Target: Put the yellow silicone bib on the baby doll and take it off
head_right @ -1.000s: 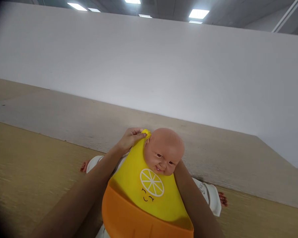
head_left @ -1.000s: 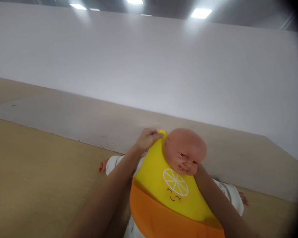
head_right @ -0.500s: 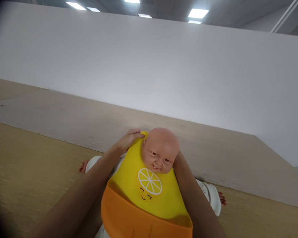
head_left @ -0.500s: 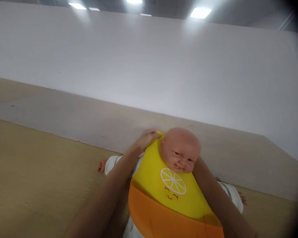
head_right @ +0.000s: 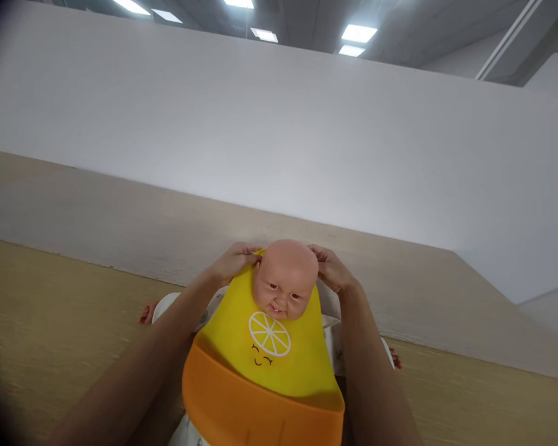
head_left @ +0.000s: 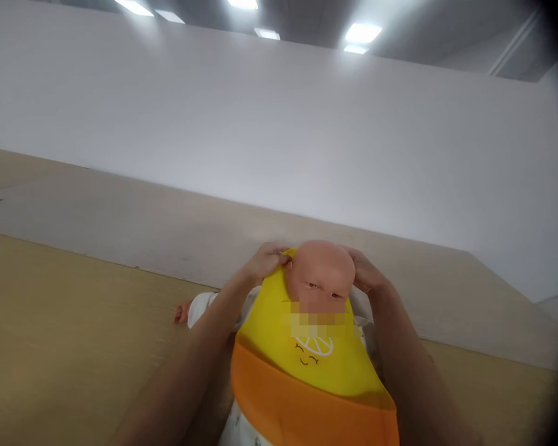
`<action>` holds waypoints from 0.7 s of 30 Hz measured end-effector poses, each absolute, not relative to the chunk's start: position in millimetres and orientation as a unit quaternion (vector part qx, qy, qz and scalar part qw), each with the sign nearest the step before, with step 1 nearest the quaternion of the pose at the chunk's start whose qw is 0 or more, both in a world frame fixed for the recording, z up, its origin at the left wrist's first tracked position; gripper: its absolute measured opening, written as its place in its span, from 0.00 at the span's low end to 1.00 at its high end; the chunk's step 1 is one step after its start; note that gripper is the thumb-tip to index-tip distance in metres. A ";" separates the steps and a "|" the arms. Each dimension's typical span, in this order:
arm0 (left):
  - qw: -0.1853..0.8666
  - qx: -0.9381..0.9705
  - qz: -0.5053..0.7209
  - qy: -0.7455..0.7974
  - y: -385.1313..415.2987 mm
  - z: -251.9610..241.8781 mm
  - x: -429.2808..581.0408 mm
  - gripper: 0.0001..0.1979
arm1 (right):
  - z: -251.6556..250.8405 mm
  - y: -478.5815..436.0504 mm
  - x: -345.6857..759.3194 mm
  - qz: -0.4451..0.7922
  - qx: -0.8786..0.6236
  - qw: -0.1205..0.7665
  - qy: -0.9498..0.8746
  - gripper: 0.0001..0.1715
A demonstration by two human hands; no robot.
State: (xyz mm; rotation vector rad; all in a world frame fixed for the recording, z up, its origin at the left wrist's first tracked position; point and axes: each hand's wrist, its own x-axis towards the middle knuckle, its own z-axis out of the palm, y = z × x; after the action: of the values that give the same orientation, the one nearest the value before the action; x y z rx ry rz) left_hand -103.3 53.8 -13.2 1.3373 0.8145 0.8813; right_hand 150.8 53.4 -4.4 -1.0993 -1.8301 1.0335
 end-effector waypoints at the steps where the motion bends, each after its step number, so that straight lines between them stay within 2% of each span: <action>1: 0.622 0.578 0.384 0.361 54.0 -14.2 -102.8 0.08 | -2.7 58.9 151.8 0.428 -0.417 0.373 -0.710 0.17; 5: 0.605 0.581 0.394 0.376 55.2 -19.4 -102.6 0.07 | -0.2 60.3 155.5 0.470 -0.415 0.374 -0.684 0.17; 11: 0.606 0.568 0.400 0.387 52.5 -19.2 -102.6 0.06 | -12.5 37.0 153.7 0.525 -0.483 0.416 -0.564 0.12; 17: 0.598 0.546 0.418 0.412 39.0 -7.2 -98.2 0.05 | -28.1 1.0 158.8 0.594 -0.489 0.383 -0.511 0.13; 21: 0.607 0.539 0.420 0.406 29.6 -4.8 -98.9 0.07 | -17.8 -15.5 155.0 0.568 -0.511 0.367 -0.531 0.21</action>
State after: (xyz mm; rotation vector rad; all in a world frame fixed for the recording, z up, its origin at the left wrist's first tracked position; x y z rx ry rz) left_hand -98.9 29.6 -4.8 1.2471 0.9384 0.9709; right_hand 155.0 -15.5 -17.8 -1.3125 -1.3646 1.4586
